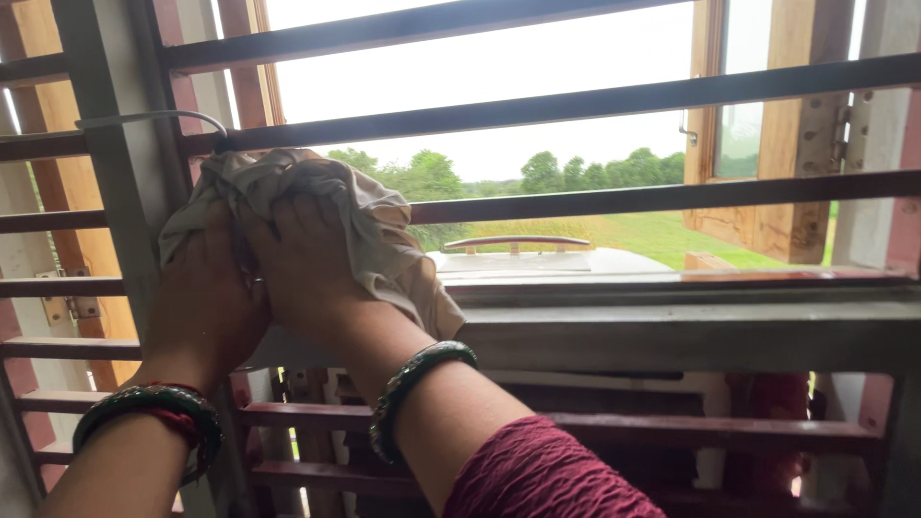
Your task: The person wrings out a cloth in a bucket of water and wipes the windowsill and the vertical frames of a window.
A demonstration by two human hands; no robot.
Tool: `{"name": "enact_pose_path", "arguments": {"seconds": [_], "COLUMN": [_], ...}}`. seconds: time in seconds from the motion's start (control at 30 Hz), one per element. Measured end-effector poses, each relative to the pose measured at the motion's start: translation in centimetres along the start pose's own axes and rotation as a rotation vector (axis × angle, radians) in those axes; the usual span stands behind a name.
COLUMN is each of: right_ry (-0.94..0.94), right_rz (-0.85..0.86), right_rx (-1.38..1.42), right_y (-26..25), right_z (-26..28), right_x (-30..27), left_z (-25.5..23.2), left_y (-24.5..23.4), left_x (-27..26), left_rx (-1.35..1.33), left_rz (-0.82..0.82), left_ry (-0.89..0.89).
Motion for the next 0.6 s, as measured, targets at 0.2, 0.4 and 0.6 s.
{"name": "enact_pose_path", "arguments": {"seconds": [0.2, 0.4, 0.6], "right_ry": [-0.003, -0.017, -0.056], "right_rz": [-0.052, -0.011, -0.053], "right_rx": [0.0, -0.03, -0.011], "right_y": [0.6, 0.5, -0.4], "right_z": [-0.2, -0.1, -0.3], "right_x": [-0.5, 0.1, -0.4], "left_z": [-0.6, -0.3, -0.9], "left_y": [0.1, 0.1, -0.1], "left_x": [-0.2, 0.0, -0.6], "left_rx": [-0.044, -0.053, -0.062], "left_rz": [-0.04, -0.046, -0.176], "left_ry": [-0.031, -0.031, 0.153]}}
Point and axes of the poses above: each hand's wrist, its own x-axis towards the middle knuckle, its own y-axis out of the palm, z = x × y, the point moved 9 cm from there along x, towards the middle knuckle, and after that the axes turned 14 degrees about -z, right-handed, at the moved point
